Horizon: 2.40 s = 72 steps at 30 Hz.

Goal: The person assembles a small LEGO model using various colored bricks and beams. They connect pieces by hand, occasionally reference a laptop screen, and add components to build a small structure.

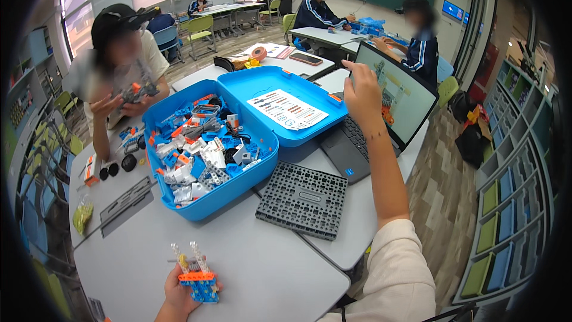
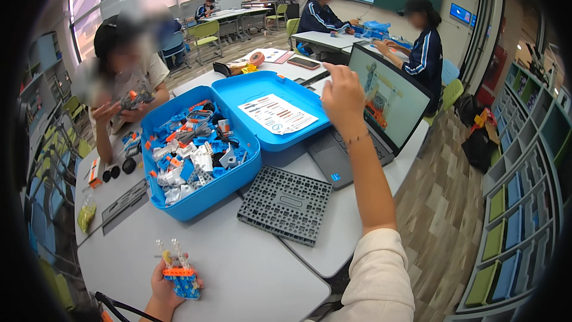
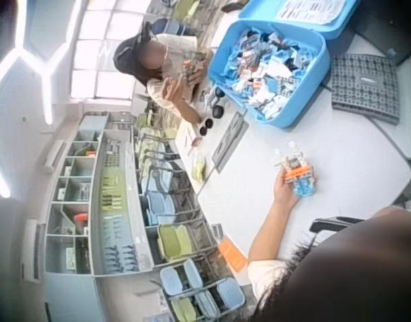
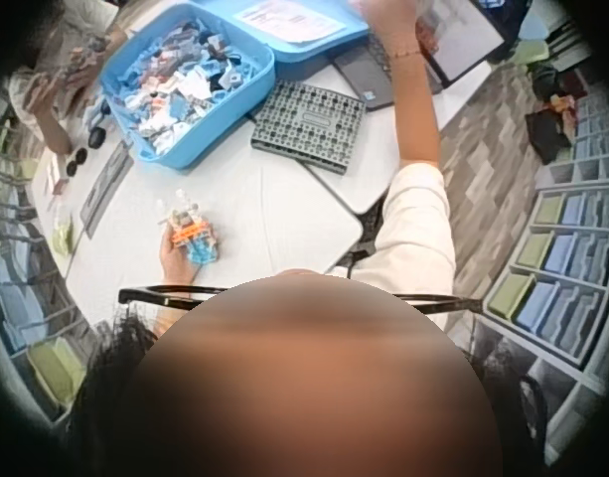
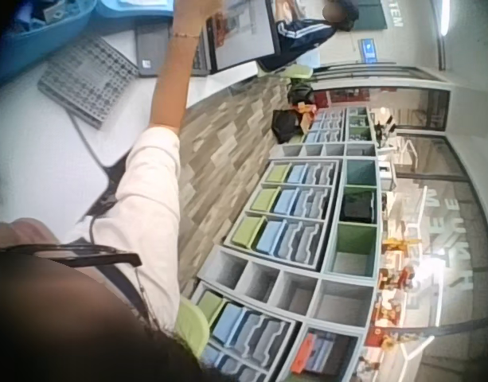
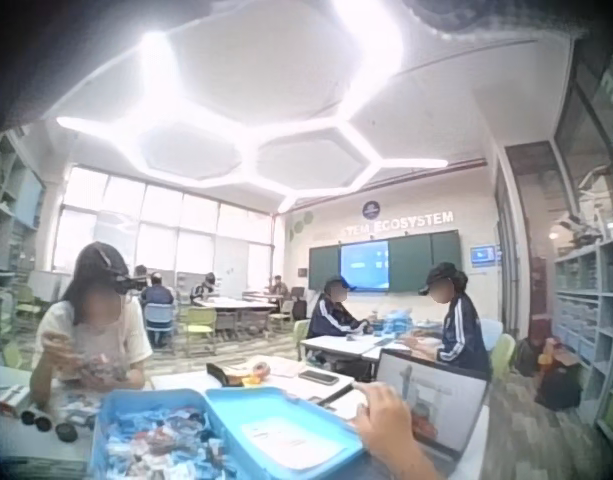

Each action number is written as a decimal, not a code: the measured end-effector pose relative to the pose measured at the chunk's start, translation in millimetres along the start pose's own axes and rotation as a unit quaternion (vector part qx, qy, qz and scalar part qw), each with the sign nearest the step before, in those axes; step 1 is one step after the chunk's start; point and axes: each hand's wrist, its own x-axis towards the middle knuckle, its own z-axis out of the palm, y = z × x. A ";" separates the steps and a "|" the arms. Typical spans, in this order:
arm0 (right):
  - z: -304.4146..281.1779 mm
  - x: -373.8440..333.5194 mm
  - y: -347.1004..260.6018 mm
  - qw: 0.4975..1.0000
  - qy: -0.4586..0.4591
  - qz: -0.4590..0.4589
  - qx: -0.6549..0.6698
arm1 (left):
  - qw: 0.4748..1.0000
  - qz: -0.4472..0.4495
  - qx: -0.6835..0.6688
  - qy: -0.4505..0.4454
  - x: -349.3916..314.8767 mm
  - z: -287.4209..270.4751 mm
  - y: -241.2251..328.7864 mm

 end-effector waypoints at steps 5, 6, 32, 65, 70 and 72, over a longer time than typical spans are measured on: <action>-82.3 -50.3 -153.1 0.904 -0.204 -0.102 0.362 | 0.996 0.029 0.080 -0.039 0.8 8.2 -0.9; -93.0 -65.6 -178.3 0.859 -0.295 -0.127 0.399 | 0.993 0.040 0.090 -0.061 0.3 9.0 -0.6; -42.8 -192.1 -300.9 0.368 -0.534 0.353 0.674 | 0.980 0.065 0.132 -0.137 -2.7 26.0 1.7; -37.5 -192.9 -285.4 0.372 -0.577 0.291 0.666 | 0.976 0.059 0.154 -0.143 -4.6 26.9 -0.7; -38.2 -193.4 -285.1 0.369 -0.578 0.294 0.666 | 0.975 0.062 0.161 -0.143 -4.2 26.8 -1.4; -38.3 -193.3 -285.2 0.378 -0.577 0.282 0.667 | 0.972 0.064 0.165 -0.152 -4.5 26.9 -1.1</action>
